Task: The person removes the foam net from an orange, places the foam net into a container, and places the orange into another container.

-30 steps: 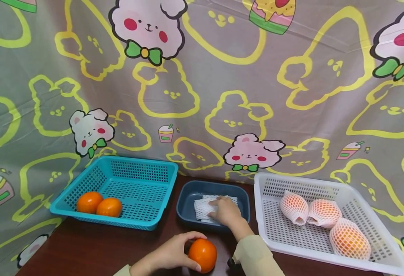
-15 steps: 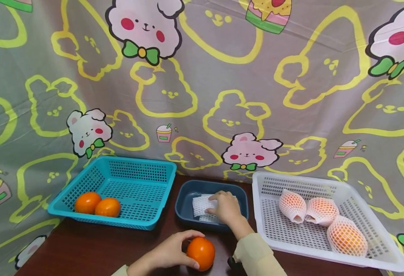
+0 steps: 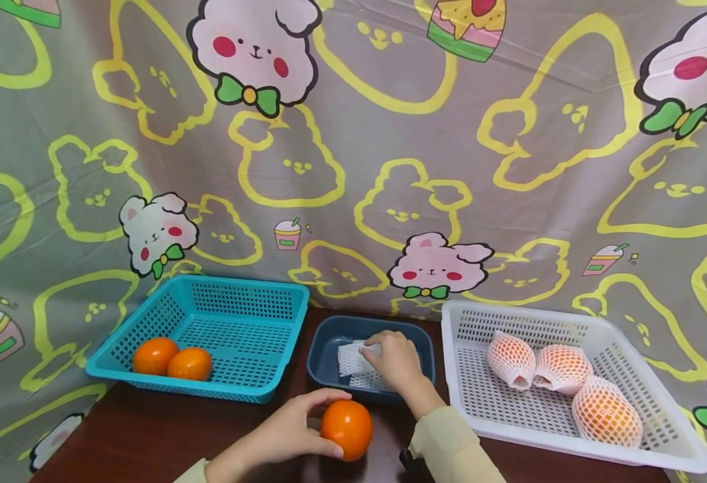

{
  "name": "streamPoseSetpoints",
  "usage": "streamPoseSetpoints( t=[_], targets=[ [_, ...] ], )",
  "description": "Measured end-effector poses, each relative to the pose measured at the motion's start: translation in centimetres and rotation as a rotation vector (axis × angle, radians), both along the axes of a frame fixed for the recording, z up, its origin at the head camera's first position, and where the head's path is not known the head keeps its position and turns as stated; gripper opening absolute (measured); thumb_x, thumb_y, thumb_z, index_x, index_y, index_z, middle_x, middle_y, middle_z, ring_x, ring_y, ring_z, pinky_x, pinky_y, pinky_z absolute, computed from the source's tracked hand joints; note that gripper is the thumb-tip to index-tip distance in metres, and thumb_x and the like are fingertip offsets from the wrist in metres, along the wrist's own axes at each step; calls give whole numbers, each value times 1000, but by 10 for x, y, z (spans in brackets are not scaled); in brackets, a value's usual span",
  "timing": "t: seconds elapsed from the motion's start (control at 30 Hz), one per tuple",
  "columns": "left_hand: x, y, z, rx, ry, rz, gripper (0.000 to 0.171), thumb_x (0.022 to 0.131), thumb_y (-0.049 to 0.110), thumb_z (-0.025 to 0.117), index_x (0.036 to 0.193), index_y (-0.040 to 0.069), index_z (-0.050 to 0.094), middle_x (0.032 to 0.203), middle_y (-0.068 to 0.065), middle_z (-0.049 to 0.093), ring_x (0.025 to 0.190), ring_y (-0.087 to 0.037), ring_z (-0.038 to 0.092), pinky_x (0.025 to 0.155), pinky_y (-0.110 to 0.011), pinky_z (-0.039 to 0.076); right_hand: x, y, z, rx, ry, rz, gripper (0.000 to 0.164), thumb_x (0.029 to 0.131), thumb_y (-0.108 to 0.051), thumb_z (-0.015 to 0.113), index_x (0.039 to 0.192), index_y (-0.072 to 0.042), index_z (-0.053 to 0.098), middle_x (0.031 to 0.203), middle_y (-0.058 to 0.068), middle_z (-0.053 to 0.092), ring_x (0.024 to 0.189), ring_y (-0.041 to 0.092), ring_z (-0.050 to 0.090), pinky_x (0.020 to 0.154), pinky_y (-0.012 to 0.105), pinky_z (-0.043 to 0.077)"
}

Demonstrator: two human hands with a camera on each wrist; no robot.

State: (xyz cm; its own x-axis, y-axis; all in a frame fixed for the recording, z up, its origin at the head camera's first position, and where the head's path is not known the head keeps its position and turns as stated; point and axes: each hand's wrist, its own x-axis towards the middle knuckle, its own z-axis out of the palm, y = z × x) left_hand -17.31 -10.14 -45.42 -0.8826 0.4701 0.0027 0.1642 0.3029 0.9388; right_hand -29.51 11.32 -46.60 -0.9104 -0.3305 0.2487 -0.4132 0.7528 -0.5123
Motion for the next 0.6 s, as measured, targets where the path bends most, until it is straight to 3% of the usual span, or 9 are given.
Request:
streamPoseSetpoints(
  t=[0.13, 0.33, 0.6],
  targets=[
    [4, -2, 10, 25, 9, 15, 65, 79, 19, 91, 137, 10, 62, 122, 3, 66, 102, -13, 63, 80, -25, 57, 1, -2, 3, -50, -27, -7, 16, 95, -23, 75, 103, -11, 81, 110, 8, 73, 109, 33, 64, 99, 55, 49],
    [7, -9, 22, 63, 8, 37, 64, 81, 19, 89, 137, 10, 60, 123, 0, 64, 101, -16, 64, 80, -30, 59, 6, -3, 8, -152, -63, 11, 18, 97, -19, 72, 110, -8, 79, 113, 9, 73, 106, 31, 66, 92, 51, 55],
    [12, -24, 47, 77, 34, 133, 66, 83, 19, 89, 140, 13, 56, 135, -9, 58, 109, -26, 62, 83, -34, 59, 13, -14, 9, -217, -74, 72, 20, 97, -16, 72, 114, -6, 77, 106, 4, 75, 96, 26, 68, 82, 43, 59]
  ],
)
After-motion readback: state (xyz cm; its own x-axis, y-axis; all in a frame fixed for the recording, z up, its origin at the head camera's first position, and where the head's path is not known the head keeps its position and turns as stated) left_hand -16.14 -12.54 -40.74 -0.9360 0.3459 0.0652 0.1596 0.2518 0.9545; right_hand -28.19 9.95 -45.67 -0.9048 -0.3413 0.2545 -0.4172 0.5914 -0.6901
